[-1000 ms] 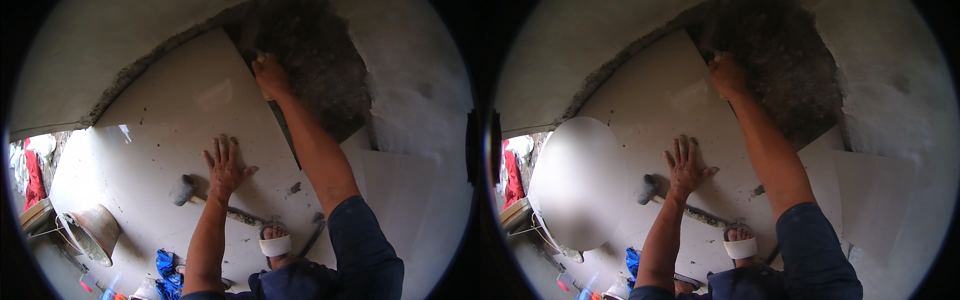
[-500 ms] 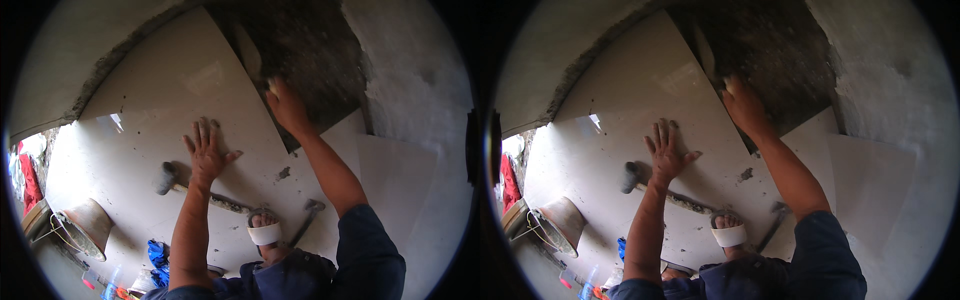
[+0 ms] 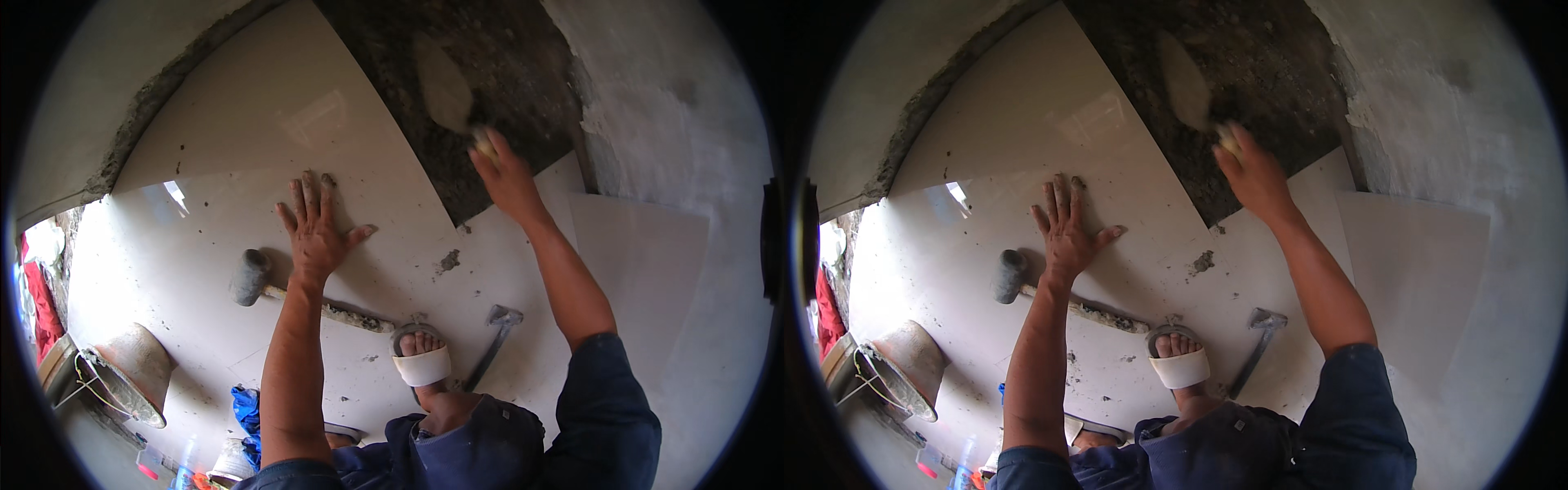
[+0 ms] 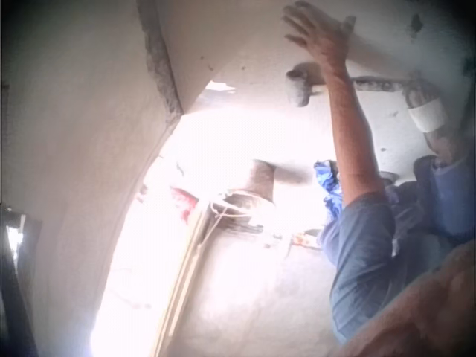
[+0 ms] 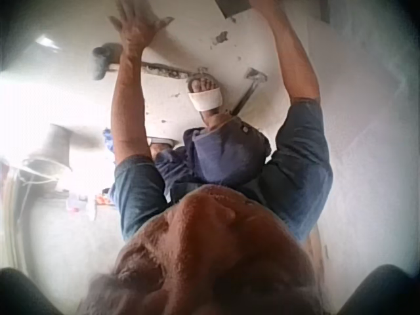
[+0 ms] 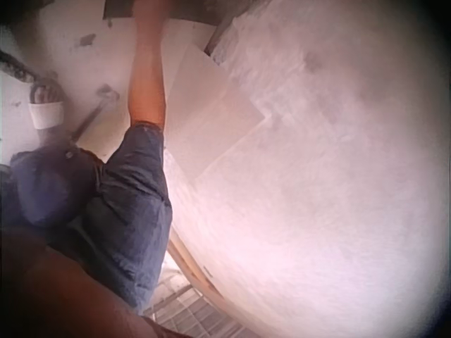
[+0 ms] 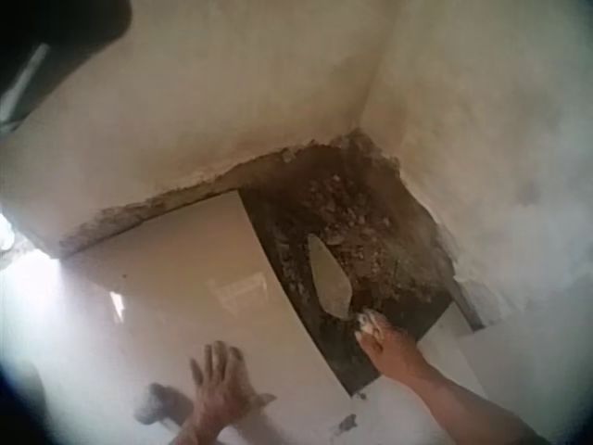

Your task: The person spreads cement on the floor using a trowel, places a large white tile, and taps it with a rubber mallet to level it. The person also wipes the floor with a blue cloth and adjusts the tile position.

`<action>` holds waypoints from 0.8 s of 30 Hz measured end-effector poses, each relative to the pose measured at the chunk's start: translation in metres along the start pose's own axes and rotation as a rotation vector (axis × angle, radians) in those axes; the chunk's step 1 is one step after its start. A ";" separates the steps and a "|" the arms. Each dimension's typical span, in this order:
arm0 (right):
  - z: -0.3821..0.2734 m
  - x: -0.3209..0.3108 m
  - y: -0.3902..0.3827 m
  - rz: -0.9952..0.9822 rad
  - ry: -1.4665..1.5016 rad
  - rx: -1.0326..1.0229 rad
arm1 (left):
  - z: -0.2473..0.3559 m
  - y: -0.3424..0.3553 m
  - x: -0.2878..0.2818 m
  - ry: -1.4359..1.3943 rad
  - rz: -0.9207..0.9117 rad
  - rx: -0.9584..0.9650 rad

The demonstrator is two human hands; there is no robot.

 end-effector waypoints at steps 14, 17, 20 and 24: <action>0.003 0.006 0.023 -0.051 -0.059 0.093 | -0.001 -0.002 0.001 0.016 0.049 0.013; -0.007 0.027 0.032 -0.100 -0.103 0.052 | 0.000 -0.001 0.001 0.038 0.061 0.016; -0.003 0.045 0.016 -0.132 -0.066 0.078 | 0.001 0.000 0.001 0.062 0.054 0.014; 0.029 0.033 -0.060 -0.063 -0.042 0.046 | 0.001 0.000 0.002 0.078 0.047 0.014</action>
Point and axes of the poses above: each hand's wrist, its own y-axis towards the middle knuckle, its own x-axis out of the palm, z = x × y, the point moved 5 cm from there along y, towards the middle knuckle, and after that the axes turned 11 degrees about y, right-handed, at the moved point
